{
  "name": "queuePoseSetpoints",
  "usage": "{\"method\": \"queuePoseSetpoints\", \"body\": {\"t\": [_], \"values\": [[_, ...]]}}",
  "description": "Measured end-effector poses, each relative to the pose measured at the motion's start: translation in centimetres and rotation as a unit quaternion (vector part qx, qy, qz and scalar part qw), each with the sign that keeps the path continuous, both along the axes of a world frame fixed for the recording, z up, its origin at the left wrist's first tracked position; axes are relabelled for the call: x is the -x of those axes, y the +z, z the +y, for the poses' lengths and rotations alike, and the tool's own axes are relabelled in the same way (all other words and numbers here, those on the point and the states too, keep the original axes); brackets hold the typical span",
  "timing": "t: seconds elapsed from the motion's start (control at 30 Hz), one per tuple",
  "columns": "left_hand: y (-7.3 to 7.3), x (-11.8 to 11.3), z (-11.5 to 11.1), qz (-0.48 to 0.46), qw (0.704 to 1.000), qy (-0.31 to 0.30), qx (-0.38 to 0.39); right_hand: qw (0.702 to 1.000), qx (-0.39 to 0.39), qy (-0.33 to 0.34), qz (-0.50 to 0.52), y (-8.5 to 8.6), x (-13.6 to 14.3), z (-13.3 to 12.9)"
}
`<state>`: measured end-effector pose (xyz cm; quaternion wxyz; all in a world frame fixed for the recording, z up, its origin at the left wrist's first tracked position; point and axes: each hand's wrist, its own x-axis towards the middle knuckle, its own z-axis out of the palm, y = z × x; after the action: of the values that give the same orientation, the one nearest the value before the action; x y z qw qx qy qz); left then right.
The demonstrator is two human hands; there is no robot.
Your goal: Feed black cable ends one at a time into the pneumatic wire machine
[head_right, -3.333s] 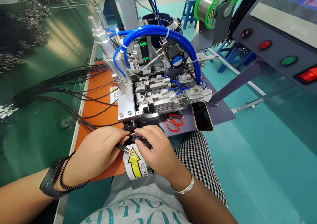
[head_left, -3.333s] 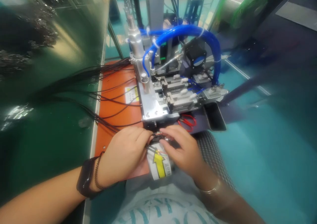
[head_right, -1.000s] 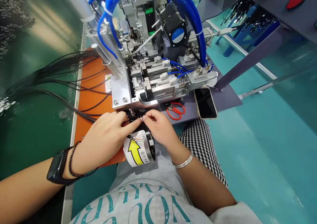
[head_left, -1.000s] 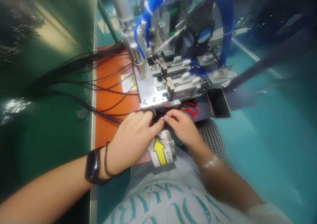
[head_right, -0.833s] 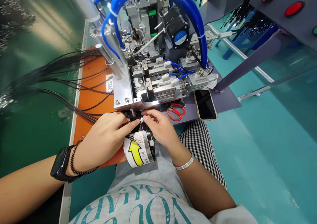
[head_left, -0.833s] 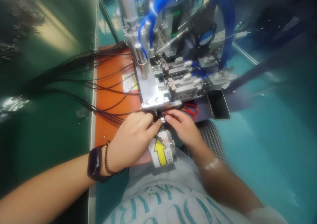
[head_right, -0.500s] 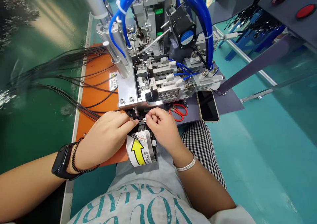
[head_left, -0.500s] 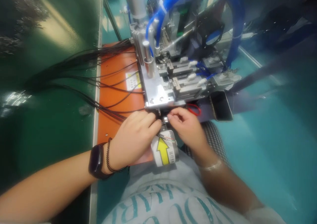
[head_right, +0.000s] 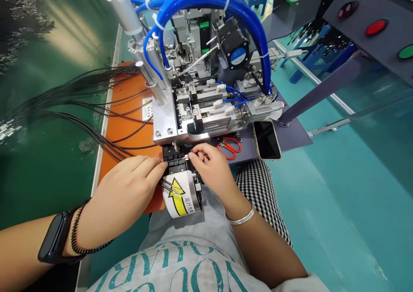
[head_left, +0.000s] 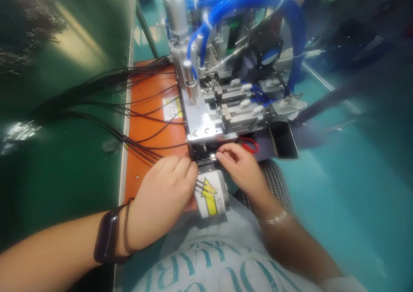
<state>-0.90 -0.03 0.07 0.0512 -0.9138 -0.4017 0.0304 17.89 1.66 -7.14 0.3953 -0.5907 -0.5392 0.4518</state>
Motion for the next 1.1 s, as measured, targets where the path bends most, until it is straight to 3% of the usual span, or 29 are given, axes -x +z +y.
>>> {"method": "queuePoseSetpoints", "body": {"t": [0.23,0.5,0.63,0.7,0.77,0.83,0.9,1.1], "values": [[-0.1,0.2,0.3,-0.002,1.0,-0.004,0.011,0.989,-0.127,0.043,-0.061,0.1,-0.3,-0.4],[-0.4,0.1,1.0,-0.027,0.999,0.011,-0.012,0.985,-0.137,0.046,-0.089,-0.4,-0.7,-0.3],[-0.7,0.2,1.0,-0.022,1.0,0.009,-0.001,0.979,-0.16,0.045,-0.115,0.3,-1.0,-0.8],[-0.7,0.3,0.9,-0.023,1.0,0.013,0.008,0.959,-0.231,0.101,-0.128,1.0,-1.2,-1.3],[-0.8,0.3,0.9,-0.026,0.999,0.016,0.014,0.919,-0.316,0.193,-0.132,1.6,-1.3,-1.7],[-0.8,0.3,0.8,-0.031,0.999,0.02,0.013,0.888,-0.371,0.242,-0.122,1.9,-1.2,-2.0],[-0.9,0.3,0.9,-0.035,0.999,0.023,0.013,0.885,-0.39,0.233,-0.102,1.9,-0.9,-2.0],[-1.3,0.4,2.3,-0.029,0.998,0.058,-0.002,0.916,-0.358,0.146,-0.104,1.1,-0.2,-1.4]]}}
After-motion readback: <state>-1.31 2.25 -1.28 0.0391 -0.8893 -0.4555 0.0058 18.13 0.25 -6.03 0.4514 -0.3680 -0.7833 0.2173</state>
